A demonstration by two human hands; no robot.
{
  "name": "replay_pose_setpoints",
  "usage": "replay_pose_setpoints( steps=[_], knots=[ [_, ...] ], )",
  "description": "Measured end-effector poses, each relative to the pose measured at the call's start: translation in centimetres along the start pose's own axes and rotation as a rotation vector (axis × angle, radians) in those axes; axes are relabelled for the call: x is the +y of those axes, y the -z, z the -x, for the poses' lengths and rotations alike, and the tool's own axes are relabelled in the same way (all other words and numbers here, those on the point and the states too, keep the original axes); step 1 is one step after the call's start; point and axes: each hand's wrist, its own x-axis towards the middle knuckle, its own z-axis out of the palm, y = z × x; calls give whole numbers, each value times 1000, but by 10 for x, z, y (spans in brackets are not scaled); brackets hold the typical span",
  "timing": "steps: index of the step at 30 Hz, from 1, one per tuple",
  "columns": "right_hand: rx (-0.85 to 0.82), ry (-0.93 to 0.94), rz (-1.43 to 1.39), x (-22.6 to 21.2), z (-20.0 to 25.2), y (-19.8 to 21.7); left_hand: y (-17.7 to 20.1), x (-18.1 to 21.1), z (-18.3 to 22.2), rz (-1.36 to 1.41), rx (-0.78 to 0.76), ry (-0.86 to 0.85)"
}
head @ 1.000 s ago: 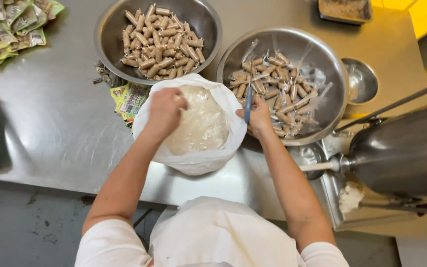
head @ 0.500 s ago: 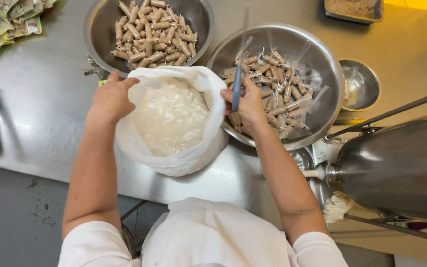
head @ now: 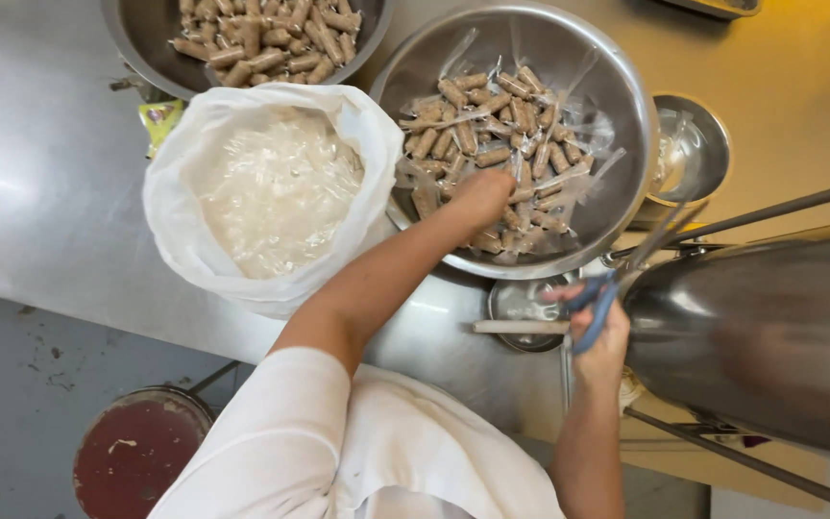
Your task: Using scissors to cut individual sausage-like food items from a chain and placing them into a plastic bag for packaging.
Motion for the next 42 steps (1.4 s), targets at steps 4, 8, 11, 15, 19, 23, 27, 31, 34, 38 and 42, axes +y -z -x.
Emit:
replay_pose_setpoints(
  steps=[4,8,11,15,19,23,27,31,34,38,42],
  knots=[
    [38,-100,-129,26,57,22,-40,-2,-29,-43,-173,-149],
    [75,-247,-283,39,81,37,-7,8,-33,-28,-382,-41],
    [77,-268,-283,42,79,39,10,8,-37,107,-393,136],
    [9,-223,-205,33,72,33,65,64,-17,112,-509,331],
    [2,-235,-217,27,61,19,29,45,-28,-105,-526,215],
    [-25,-226,-243,35,56,17,85,59,-35,635,-287,474],
    [-33,-251,-229,37,60,26,113,33,-66,731,-103,569],
    [3,-254,-222,47,58,24,63,10,-84,207,-408,648],
    [-27,-239,-235,50,58,23,29,8,-81,81,-387,696],
    [-52,-243,-301,51,55,18,5,28,-74,57,-301,688],
    [-85,-241,-374,45,49,9,3,33,-62,3,-393,671]
  ],
)
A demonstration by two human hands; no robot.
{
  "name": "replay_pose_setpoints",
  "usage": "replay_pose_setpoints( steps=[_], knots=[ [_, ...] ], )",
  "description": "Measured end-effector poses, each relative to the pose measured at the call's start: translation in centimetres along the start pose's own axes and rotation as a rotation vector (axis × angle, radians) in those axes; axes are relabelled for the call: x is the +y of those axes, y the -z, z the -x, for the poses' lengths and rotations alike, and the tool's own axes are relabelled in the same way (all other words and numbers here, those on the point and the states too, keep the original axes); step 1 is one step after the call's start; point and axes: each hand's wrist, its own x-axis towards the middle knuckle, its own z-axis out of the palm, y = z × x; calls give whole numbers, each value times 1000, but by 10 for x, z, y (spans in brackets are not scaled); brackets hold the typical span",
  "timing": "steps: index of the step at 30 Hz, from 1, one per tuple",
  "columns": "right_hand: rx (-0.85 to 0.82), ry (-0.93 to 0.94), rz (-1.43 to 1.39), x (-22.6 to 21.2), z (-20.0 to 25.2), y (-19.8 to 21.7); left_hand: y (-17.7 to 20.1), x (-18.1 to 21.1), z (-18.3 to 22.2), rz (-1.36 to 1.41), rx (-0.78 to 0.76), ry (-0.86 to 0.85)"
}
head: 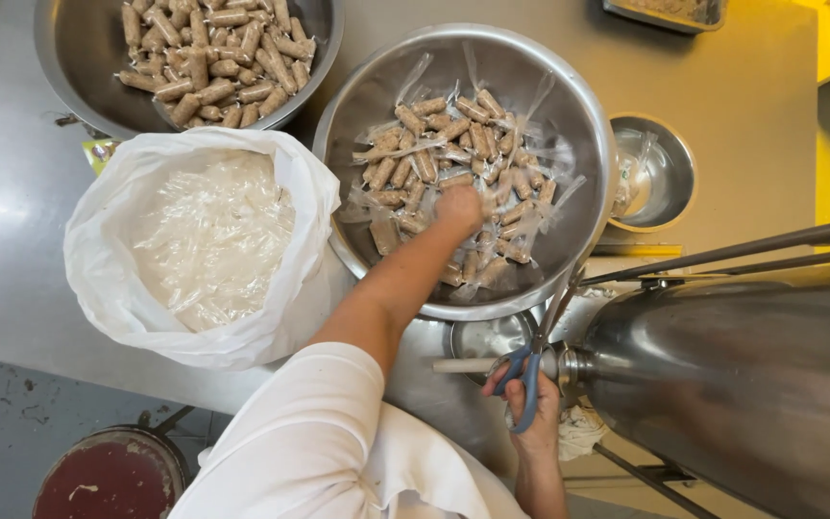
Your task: Using scissors to cut individual sausage-like food items from a chain and placing them into a plastic bag for packaging.
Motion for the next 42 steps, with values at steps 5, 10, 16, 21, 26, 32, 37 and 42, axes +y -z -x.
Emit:
replay_pose_setpoints(
  steps=[5,10,16,21,26,32,37,42],
  knots=[
    [-11,-7,-21,12,0,12,53,-12,13,71,22,-73],
    [9,4,21,0,-7,2,38,-15,-3,-378,91,-286],
    [-78,82,20,-15,-4,-5,37,-17,25,-361,-14,-243],
    [-70,100,24,-14,2,-12,104,-19,95,681,-75,-208],
    [-106,135,35,-24,14,-48,134,-34,156,1662,-216,-407],
    [-174,234,119,-42,31,-102,109,-61,212,2170,-716,-694],
    [-195,312,150,-42,40,-139,149,-109,275,2239,-822,-976],
    [-546,44,227,-57,37,-209,174,-180,296,2474,-118,-870]
  ],
)
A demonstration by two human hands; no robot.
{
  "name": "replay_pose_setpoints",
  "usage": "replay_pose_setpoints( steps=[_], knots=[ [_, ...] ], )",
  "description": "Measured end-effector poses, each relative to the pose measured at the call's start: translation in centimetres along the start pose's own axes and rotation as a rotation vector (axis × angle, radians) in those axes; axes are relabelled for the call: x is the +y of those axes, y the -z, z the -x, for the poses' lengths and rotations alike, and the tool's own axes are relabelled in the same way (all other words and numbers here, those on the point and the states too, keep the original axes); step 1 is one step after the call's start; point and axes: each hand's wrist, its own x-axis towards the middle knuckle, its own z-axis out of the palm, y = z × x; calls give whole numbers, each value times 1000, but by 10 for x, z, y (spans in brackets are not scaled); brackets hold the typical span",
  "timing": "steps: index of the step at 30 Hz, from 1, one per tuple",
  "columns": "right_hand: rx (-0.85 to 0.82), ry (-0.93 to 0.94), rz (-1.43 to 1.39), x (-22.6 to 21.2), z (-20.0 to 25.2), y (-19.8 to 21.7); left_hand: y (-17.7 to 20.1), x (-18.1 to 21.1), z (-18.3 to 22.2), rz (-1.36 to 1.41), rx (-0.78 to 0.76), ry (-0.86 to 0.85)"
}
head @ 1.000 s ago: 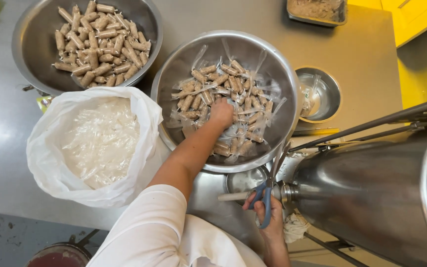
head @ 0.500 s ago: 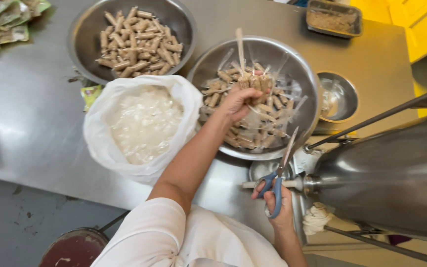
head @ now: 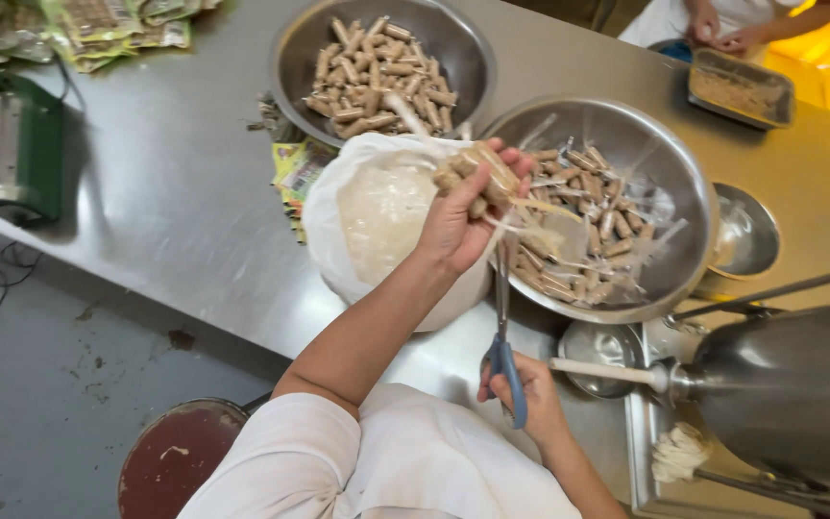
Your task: Using scissors to cut individual sausage-like food items from a chain and placing them into a plastic bag for packaging.
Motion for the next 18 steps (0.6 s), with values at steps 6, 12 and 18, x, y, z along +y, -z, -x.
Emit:
replay_pose_setpoints(
  steps=[6,12,18],
  knots=[
    [21,-174,-249,53,-39,-47,53,53,25,-255,132,-428],
    [-14,-195,-108,38,-69,-80,65,69,42,-268,221,-607],
    [25,-227,8,39,-72,-89,77,78,36,-289,262,-653]
  ],
)
